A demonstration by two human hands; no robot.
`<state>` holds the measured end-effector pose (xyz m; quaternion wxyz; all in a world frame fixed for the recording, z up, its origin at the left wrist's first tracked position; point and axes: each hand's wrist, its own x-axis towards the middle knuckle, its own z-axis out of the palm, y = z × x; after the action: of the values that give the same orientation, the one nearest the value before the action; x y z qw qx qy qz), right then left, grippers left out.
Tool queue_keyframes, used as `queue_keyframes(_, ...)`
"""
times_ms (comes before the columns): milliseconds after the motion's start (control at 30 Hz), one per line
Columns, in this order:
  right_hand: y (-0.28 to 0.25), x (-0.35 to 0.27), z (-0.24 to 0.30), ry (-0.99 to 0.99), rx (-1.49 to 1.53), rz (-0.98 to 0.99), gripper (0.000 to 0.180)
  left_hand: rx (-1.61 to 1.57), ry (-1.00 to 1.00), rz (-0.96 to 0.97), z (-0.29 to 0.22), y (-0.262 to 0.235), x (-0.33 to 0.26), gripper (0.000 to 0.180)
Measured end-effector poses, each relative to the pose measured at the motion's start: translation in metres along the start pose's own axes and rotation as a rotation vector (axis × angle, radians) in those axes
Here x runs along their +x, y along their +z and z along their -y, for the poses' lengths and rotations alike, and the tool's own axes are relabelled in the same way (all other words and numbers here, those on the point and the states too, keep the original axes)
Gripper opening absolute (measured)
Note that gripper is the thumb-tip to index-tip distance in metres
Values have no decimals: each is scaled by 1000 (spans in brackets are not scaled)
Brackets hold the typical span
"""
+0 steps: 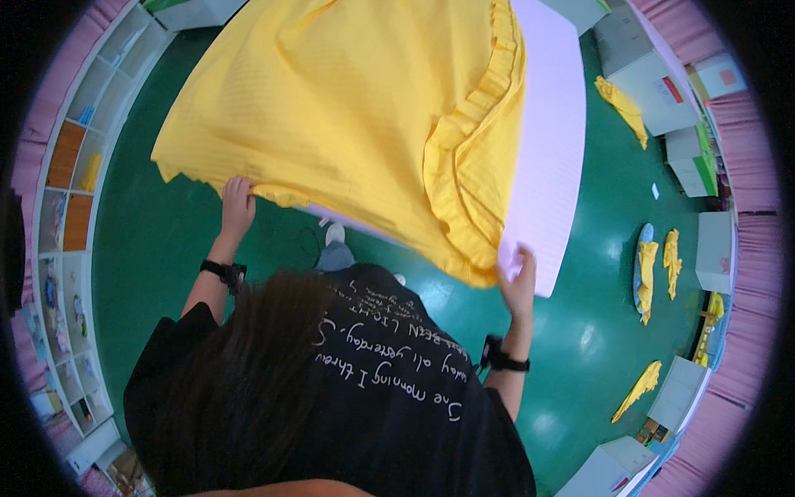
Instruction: The person spreads a yellow bedsheet over two separate pink mattresses on tabletops, smoothing the fabric and tucking the edges under the mattress corners.
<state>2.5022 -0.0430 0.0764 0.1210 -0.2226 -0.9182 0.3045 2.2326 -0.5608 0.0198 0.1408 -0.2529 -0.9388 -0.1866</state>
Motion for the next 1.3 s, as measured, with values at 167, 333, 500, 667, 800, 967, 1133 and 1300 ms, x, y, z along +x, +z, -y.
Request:
queue_keyframes(167, 33, 67, 64, -193, 376, 108, 54, 79, -45, -19, -34, -11, -32, 24)
queue_keyframes(333, 97, 115, 77, -360, -146, 135, 61, 164, -143, -13, -45, -18, -52, 24)
queue_keyframes(500, 98, 145, 58, -91, -61, 198, 45, 107, -200, -96, -45, -26, -50, 23)
queue_keyframes(667, 33, 154, 9, 110, 681, -22, 29, -129, -590, -603, -40, 16, -65, 38)
queue_keyframes(800, -44, 139, -16, 651, 1264, -62, 38, -2055, -1024, -384, -57, 28, -50, 56)
queue_keyframes(967, -90, 122, -46, 566, 1347, -136, 47, -2148, -855, -424, -79, 21, -27, 61)
queue_keyframes(1133, -109, 111, -56, 590, 1305, -219, 48, -1887, -756, -206, -95, 23, -31, 51)
queue_keyframes(1300, -126, 95, -99, 531, 1376, -179, 48, -1945, -984, -348, -91, 39, -16, 44)
